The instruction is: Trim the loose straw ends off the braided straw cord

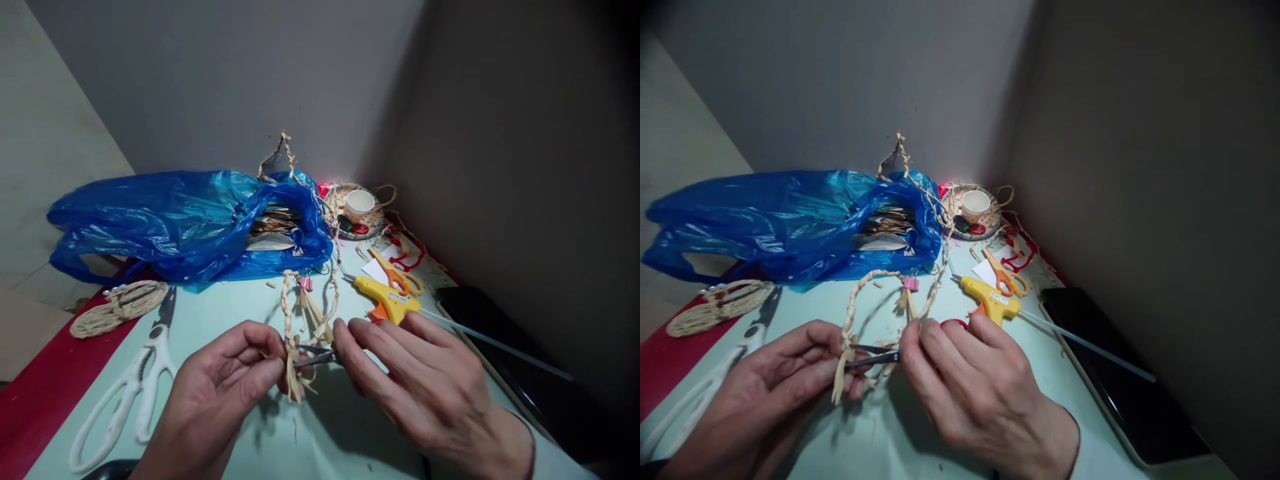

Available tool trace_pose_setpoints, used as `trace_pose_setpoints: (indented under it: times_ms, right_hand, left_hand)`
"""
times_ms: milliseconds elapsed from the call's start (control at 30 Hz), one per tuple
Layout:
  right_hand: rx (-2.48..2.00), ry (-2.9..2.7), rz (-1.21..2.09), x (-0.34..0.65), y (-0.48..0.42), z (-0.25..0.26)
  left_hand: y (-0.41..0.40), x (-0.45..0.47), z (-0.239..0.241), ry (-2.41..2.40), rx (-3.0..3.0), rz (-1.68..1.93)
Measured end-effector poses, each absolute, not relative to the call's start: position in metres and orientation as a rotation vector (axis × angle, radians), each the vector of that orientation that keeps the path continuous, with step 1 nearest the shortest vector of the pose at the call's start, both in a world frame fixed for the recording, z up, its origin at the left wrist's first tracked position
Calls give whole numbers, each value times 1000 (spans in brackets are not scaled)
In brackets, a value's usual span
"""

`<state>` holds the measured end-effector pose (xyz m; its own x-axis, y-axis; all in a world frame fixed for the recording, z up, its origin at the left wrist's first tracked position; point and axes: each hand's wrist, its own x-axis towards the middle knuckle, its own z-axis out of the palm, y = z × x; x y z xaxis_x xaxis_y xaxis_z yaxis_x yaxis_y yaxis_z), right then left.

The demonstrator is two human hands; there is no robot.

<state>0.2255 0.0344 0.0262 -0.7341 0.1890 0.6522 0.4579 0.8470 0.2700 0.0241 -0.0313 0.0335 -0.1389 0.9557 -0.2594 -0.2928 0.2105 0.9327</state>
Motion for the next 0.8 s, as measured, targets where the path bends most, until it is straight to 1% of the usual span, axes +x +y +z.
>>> trace_pose_setpoints:
  times_ms: [133, 367, 567, 800]
  right_hand:
    - [-468, -2371, -633, 227, 32, 29]
    - [-511, -2350, -689, 226, 25, 29]
    - [-516, -2313, -708, 226, 24, 29]
    - [-526, -2279, -812, 225, 25, 38]
  left_hand:
    - [-33, 25, 32, 1198, 711, 1258]
    - [-32, 37, 34, 1451, 721, 1318]
    - [-34, 39, 39, 1565, 805, 1243]
    - [-29, 44, 47, 1461, 725, 1248]
